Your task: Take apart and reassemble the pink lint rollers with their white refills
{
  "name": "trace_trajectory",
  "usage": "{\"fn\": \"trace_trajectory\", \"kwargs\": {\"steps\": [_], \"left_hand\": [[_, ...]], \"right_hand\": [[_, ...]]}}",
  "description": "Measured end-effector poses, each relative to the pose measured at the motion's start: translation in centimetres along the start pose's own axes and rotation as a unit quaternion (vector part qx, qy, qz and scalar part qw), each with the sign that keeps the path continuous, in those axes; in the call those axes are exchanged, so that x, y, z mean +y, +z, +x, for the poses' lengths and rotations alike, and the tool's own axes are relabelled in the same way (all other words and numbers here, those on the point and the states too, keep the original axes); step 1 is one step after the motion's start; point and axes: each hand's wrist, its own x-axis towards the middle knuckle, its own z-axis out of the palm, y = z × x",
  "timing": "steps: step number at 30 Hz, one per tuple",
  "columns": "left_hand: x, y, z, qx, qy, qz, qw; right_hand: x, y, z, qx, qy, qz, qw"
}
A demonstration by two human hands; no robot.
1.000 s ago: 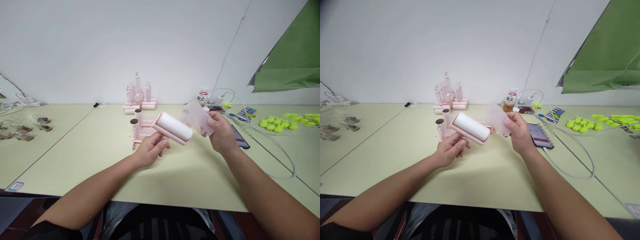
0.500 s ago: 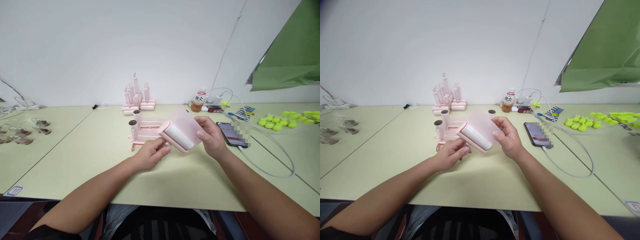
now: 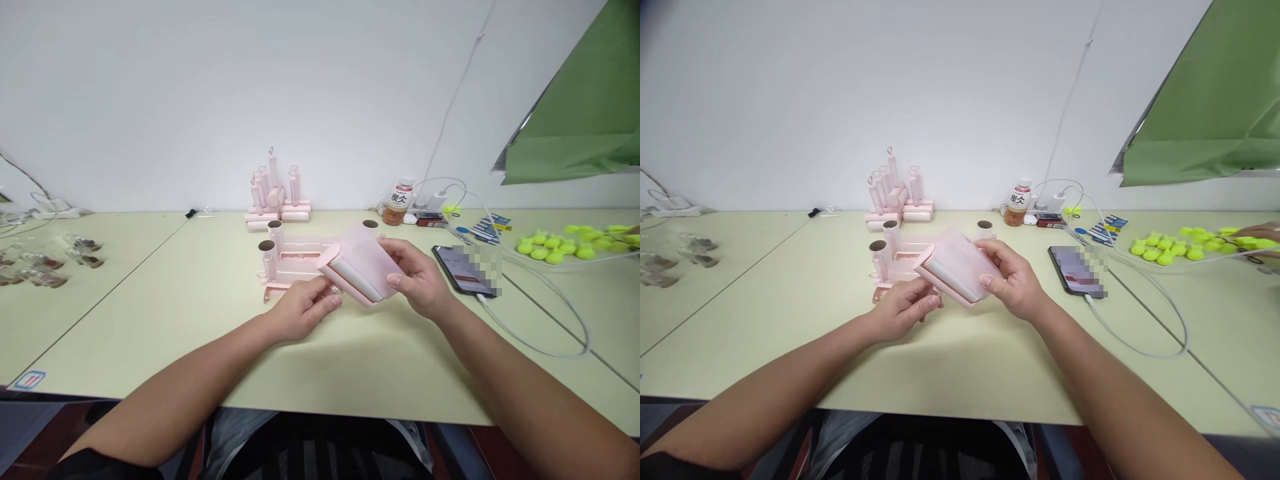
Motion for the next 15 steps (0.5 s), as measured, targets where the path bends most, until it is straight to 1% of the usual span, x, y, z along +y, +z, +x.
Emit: {"fn": "trace_trajectory", "kwargs": {"steps": [4, 6, 9, 12, 15], "left_hand": [[0.0, 0.0, 0.0, 0.001, -0.001, -0.004, 1.0], [-0.1, 0.0, -0.1, 0.003, -0.005, -0.009, 1.0], [-0.2, 0.1, -0.1, 0.012, -0.027, -0.03, 0.999], [-0.2, 0.3, 0.0, 0.022, -0.065, -0.089, 0.994], [0.0, 0.5, 0.3, 0.047, -0.105, -0.17, 0.979]], "right_hand": [[-0.1, -0.1, 0.1, -0.068, -0.026, -0.075, 0.995], [-0.2, 0.0, 0.1, -0.085, -0.029, -0.098, 0.991], [-0.4, 0.3, 0.1, -0.084, -0.032, -0.123, 0.988], [-0.5, 0.8, -0.1, -0.069, -0.052, -0.18, 0.98], [-1.1, 1.6, -0.4, -0.015, -0.112, -0.254, 0.961]]}}
